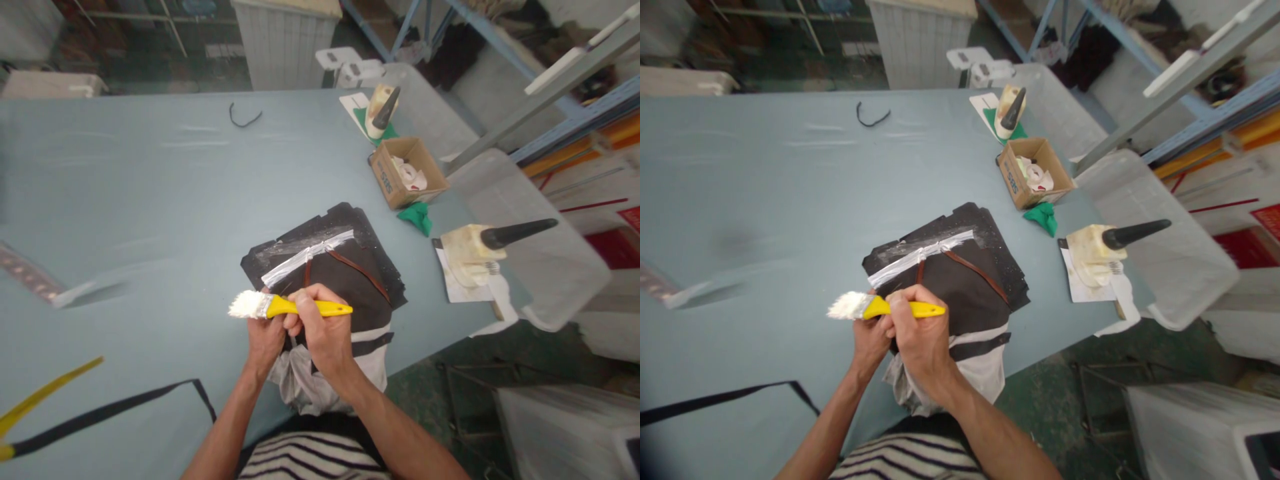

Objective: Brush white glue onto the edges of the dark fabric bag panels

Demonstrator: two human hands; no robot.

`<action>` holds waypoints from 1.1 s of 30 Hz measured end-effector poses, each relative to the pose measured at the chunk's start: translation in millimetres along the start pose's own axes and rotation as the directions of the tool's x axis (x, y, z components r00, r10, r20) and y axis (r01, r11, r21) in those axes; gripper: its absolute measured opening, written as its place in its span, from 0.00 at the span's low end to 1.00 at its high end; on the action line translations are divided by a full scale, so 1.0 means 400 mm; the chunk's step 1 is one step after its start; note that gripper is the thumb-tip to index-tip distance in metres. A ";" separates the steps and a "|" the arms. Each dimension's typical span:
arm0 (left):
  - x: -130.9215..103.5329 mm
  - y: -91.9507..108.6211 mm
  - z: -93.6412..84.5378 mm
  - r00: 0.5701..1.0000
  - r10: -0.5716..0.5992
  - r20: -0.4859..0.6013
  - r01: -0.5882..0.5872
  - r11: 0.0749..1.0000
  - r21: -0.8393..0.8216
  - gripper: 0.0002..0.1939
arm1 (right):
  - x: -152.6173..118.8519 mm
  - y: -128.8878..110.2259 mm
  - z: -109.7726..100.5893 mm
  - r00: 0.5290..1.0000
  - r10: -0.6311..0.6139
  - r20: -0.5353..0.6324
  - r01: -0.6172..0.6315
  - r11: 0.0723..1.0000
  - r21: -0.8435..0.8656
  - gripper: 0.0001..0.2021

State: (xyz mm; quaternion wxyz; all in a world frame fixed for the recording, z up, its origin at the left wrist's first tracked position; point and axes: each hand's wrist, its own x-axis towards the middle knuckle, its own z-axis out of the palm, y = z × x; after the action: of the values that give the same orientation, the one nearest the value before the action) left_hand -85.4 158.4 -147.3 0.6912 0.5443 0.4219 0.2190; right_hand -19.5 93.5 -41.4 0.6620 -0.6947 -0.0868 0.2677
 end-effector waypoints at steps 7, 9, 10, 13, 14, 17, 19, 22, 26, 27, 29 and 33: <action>0.019 0.013 0.001 0.988 0.146 -0.050 -0.136 0.978 0.161 0.11 | 0.023 0.015 -0.082 0.990 -0.072 -0.124 0.065 0.996 -0.063 0.15; 0.023 0.016 0.001 0.977 0.210 -0.032 -0.197 0.953 0.231 0.14 | 0.038 0.020 -0.109 0.983 -0.089 -0.158 0.078 0.994 -0.074 0.16; 0.023 0.015 0.001 0.974 0.227 -0.013 -0.216 0.943 0.252 0.15 | 0.044 0.022 -0.120 0.979 -0.096 -0.182 0.083 0.994 -0.077 0.16; 0.022 0.012 0.001 0.968 0.250 0.020 -0.245 0.926 0.287 0.15 | 0.062 0.025 -0.143 0.961 -0.108 -0.254 0.094 0.993 -0.069 0.16; 0.021 0.011 0.000 0.966 0.258 0.024 -0.254 0.921 0.294 0.15 | 0.068 0.025 -0.149 0.957 -0.109 -0.267 0.096 0.994 -0.061 0.16; 0.016 0.015 0.001 0.954 0.295 0.047 -0.293 0.894 0.338 0.14 | 0.085 0.018 -0.174 0.947 -0.125 -0.295 0.120 0.992 -0.033 0.16; 0.010 0.028 0.005 0.930 0.358 0.082 -0.360 0.843 0.401 0.11 | 0.097 0.007 -0.200 0.931 -0.151 -0.332 0.152 0.988 -0.022 0.16; -0.009 0.064 0.022 0.836 0.513 0.195 -0.537 0.687 0.491 0.05 | 0.113 -0.022 -0.252 0.881 -0.191 -0.434 0.206 0.978 -0.011 0.16; -0.057 0.117 0.063 0.611 0.654 0.446 -0.785 0.428 0.448 0.08 | 0.119 -0.073 -0.327 0.793 -0.216 -0.570 0.282 0.959 0.028 0.14; -0.071 0.125 0.075 0.559 0.661 0.500 -0.824 0.373 0.427 0.09 | 0.118 -0.084 -0.343 0.774 -0.226 -0.592 0.300 0.954 0.028 0.13; -0.094 0.134 0.096 0.489 0.653 0.578 -0.868 0.301 0.394 0.09 | 0.113 -0.097 -0.369 0.742 -0.251 -0.622 0.326 0.945 0.008 0.13; -0.107 0.127 0.124 0.491 0.640 0.591 -0.870 0.320 0.376 0.07 | 0.088 -0.081 -0.387 0.711 -0.311 -0.630 0.341 0.937 -0.078 0.14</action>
State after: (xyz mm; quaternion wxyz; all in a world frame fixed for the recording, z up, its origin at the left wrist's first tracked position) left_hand -60.1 113.7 -82.3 0.3329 0.9036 0.0333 0.2675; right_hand 93.1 -21.4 -22.2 0.7038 -0.7027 0.0259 -0.1010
